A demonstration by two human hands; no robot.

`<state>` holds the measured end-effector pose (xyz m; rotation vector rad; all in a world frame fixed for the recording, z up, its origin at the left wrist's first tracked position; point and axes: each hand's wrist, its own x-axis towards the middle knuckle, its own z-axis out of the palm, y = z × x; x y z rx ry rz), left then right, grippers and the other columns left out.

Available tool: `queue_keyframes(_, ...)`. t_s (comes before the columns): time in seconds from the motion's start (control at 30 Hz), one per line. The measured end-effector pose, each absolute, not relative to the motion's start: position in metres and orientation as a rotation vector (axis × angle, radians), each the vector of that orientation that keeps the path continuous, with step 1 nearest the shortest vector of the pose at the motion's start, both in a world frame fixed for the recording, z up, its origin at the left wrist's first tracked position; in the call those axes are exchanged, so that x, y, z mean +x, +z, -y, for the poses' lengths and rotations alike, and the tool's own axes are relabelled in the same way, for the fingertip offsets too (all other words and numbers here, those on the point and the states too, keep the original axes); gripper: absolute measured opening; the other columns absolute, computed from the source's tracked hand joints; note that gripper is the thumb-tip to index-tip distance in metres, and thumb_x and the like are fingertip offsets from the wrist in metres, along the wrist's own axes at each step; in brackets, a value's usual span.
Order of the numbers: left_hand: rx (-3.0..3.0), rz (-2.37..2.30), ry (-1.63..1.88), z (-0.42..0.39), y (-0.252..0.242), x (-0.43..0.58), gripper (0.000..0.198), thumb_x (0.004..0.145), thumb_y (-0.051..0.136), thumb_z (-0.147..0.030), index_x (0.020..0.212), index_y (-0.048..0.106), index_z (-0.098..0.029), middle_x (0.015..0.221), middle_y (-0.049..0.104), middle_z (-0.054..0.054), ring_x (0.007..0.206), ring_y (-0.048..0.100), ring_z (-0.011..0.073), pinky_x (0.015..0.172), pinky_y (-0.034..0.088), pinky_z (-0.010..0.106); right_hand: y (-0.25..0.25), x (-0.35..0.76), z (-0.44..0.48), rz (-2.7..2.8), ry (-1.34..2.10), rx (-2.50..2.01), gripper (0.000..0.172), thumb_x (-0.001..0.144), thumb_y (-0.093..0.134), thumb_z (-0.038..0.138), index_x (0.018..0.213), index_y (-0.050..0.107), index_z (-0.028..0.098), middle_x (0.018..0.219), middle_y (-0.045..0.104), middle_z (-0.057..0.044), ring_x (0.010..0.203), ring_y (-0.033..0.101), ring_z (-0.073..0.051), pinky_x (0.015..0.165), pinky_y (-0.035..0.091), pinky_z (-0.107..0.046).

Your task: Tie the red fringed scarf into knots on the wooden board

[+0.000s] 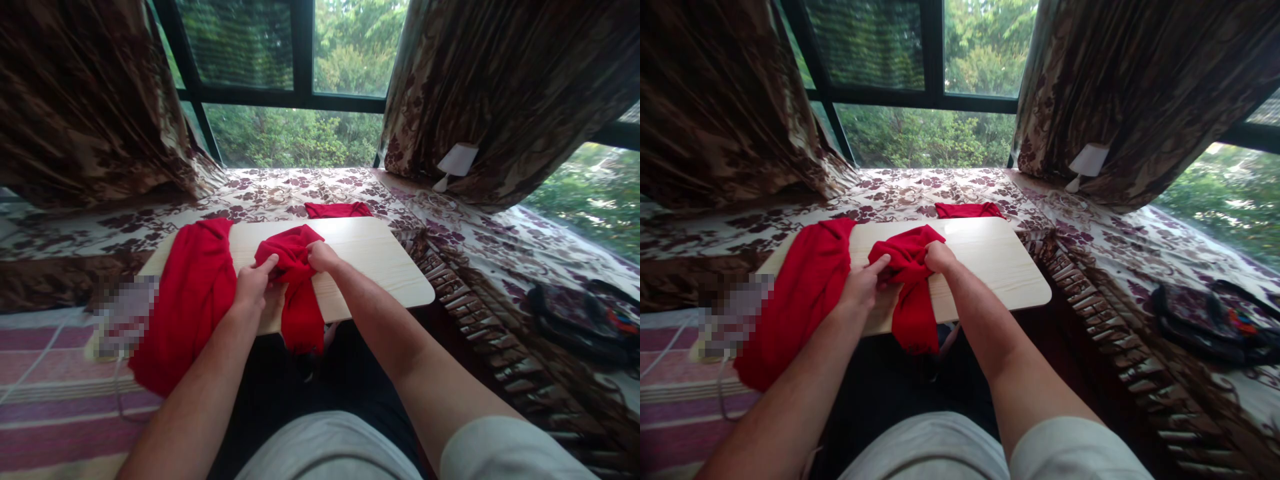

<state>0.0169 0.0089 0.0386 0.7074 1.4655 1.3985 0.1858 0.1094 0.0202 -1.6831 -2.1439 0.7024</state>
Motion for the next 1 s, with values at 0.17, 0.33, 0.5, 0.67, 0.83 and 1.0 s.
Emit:
queue_keyframes(0.17,1.190,-1.719,1.245,-0.012,0.027,0.027,0.041,0.064,0.083,-0.048,0.090,0.076,-0.017,0.100,0.077,0.013,0.100,0.070,0.0311,0.084,0.053,0.036,0.021,0.186,-0.108,2.164,0.672,-1.668,0.021,0.077,0.056,0.012,0.082,0.075,0.017,0.068,0.069,-0.003,0.062,0.063,-0.013,0.058,0.042,-0.020)
queue_keyframes(0.33,1.049,-1.737,1.460,-0.031,0.023,0.027,0.026,0.073,0.073,-0.040,0.084,0.073,-0.017,0.088,0.076,0.010,0.093,0.071,0.0278,0.081,0.053,0.034,0.020,0.187,-0.109,2.164,0.672,-1.682,0.021,0.075,0.057,0.012,0.084,0.076,0.017,0.069,0.070,-0.003,0.067,0.065,-0.015,0.059,0.043,-0.020)
queue_keyframes(0.5,0.432,-1.277,1.748,-0.032,0.042,0.012,0.009,0.081,0.064,-0.025,0.076,0.060,-0.019,0.057,0.059,-0.002,0.050,0.054,0.0122,0.050,0.044,0.024,0.020,0.187,-0.110,2.166,0.696,-1.674,0.019,0.074,0.059,0.011,0.083,0.075,0.016,0.067,0.068,-0.004,0.067,0.065,-0.017,0.058,0.043,-0.021)
queue_keyframes(0.67,0.145,-0.865,1.756,-0.022,0.059,-0.005,0.015,0.093,0.047,-0.022,0.084,0.059,-0.022,0.068,0.065,-0.002,0.064,0.062,0.0112,0.061,0.052,0.023,0.021,0.187,-0.109,2.157,0.709,-1.658,0.017,0.078,0.058,0.011,0.081,0.074,0.015,0.070,0.069,-0.005,0.070,0.066,-0.018,0.059,0.043,-0.022)
queue_keyframes(0.83,0.860,-1.098,1.475,-0.001,0.041,0.011,0.026,0.067,0.082,-0.026,0.088,0.070,-0.018,0.086,0.074,0.004,0.083,0.069,0.0210,0.077,0.056,0.031,0.024,0.186,-0.107,2.167,0.666,-1.639,0.020,0.079,0.057,0.014,0.084,0.076,0.018,0.077,0.072,-0.005,0.075,0.067,-0.018,0.064,0.045,-0.021)
queue_keyframes(1.0,1.281,-1.541,1.332,-0.001,0.022,0.024,0.029,0.058,0.088,-0.029,0.082,0.074,-0.019,0.085,0.075,0.008,0.092,0.070,0.0299,0.083,0.055,0.037,0.025,0.186,-0.106,2.168,0.665,-1.672,0.020,0.080,0.058,0.015,0.087,0.077,0.018,0.078,0.073,-0.005,0.075,0.067,-0.016,0.066,0.045,-0.021)
